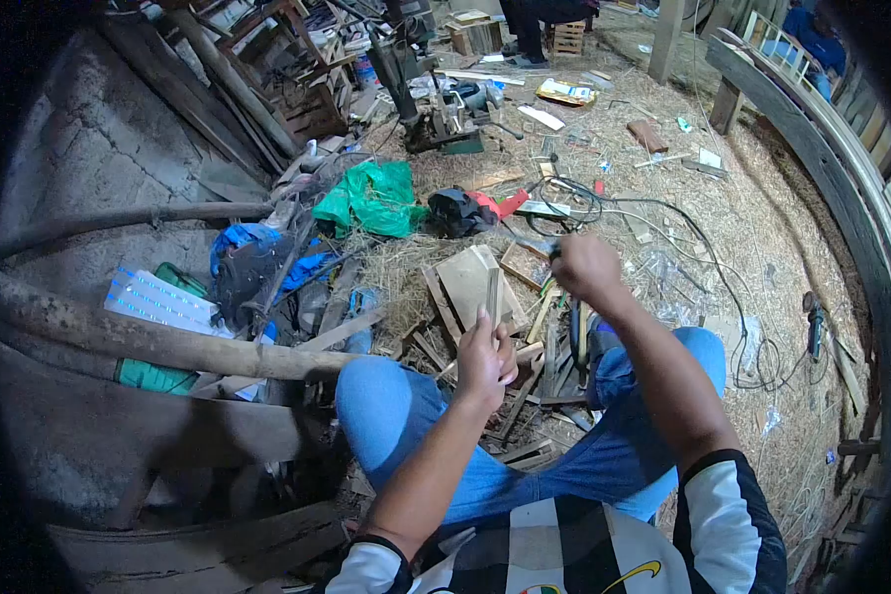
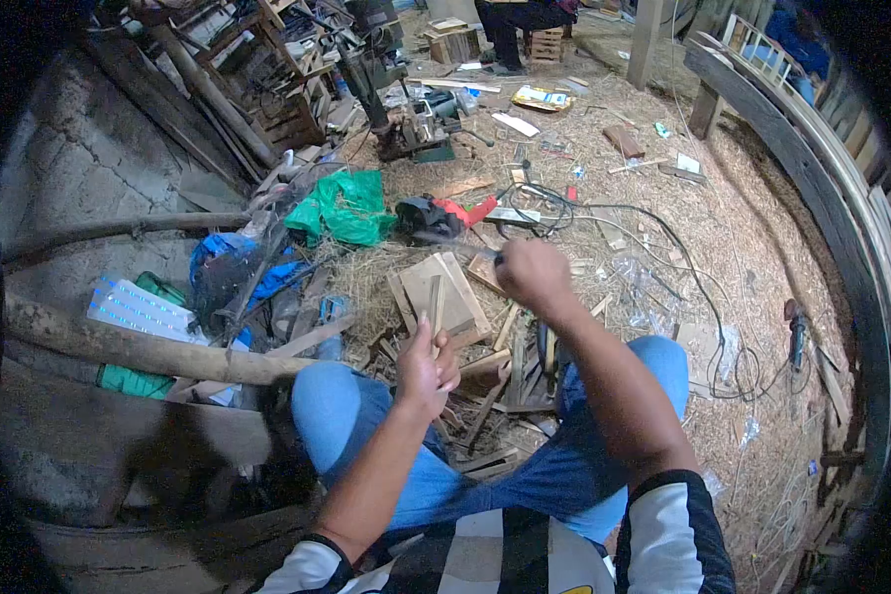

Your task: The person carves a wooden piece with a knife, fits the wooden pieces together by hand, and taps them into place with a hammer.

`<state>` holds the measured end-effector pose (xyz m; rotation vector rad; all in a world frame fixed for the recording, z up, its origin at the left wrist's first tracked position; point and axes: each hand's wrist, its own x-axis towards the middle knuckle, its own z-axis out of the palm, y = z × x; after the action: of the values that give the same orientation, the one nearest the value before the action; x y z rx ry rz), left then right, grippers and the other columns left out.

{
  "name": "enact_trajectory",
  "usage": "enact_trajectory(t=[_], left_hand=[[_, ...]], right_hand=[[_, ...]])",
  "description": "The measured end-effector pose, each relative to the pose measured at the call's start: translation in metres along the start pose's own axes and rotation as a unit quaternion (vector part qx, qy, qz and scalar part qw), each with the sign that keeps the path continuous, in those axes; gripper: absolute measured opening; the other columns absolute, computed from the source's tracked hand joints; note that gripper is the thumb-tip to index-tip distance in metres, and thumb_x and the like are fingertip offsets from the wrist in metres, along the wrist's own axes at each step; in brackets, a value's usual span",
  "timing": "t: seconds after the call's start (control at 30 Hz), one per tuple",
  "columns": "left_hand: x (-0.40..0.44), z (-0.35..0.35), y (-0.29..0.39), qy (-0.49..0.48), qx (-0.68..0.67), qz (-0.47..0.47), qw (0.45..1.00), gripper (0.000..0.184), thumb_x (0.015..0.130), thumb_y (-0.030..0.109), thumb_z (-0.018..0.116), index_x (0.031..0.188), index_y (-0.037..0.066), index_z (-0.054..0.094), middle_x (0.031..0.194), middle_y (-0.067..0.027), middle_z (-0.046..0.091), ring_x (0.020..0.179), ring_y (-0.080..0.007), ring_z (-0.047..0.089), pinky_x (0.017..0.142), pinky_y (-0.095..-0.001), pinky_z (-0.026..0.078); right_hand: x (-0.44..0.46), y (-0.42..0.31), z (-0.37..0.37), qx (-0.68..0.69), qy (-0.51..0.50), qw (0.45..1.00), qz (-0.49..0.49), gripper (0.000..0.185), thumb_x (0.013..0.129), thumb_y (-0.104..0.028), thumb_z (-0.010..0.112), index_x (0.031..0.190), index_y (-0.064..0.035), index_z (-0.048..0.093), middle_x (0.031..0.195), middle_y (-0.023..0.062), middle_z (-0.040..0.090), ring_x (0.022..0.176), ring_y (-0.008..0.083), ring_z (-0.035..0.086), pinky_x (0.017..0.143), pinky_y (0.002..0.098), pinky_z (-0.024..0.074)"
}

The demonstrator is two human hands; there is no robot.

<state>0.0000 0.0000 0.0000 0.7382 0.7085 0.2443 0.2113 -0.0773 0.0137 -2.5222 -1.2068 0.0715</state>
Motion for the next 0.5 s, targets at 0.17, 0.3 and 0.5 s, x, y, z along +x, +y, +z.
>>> enact_trajectory(t=[0.17,0.3,0.5], left_hand=[[-0.005,-0.005,0.007,0.031,0.034,0.014,0.999,0.048,0.104,0.055,0.04,0.081,0.014,0.049,0.048,0.0062,0.029,0.036,-0.0079,0.024,0.036,-0.0265,0.023],[-0.006,-0.005,0.006,0.024,0.052,0.02,0.998,0.048,0.104,0.055,0.04,0.081,0.014,0.049,0.048,0.0063,0.029,0.036,-0.0079,0.024,0.036,-0.0263,0.023],[-0.008,0.001,0.001,0.004,0.068,0.047,0.997,0.046,0.106,0.051,0.039,0.087,0.011,0.052,0.052,0.0047,0.034,0.038,-0.007,0.027,0.037,-0.0242,0.022]], right_hand=[[-0.027,-0.056,0.003,0.019,-0.028,0.997,-0.07,0.018,0.073,-0.02,0.061,0.082,-0.007,0.068,0.072,0.0209,0.067,0.07,0.0413,0.067,0.068,0.0538,0.0531],[-0.018,-0.046,0.011,-0.012,-0.021,0.996,-0.086,0.02,0.078,-0.023,0.06,0.08,-0.0053,0.069,0.071,0.0219,0.068,0.068,0.0398,0.069,0.064,0.0516,0.0546],[0.001,-0.01,0.007,0.167,0.015,0.986,0.005,0.028,0.087,-0.027,0.063,0.078,-0.0018,0.071,0.077,0.023,0.069,0.071,0.0396,0.068,0.064,0.0502,0.0511]])
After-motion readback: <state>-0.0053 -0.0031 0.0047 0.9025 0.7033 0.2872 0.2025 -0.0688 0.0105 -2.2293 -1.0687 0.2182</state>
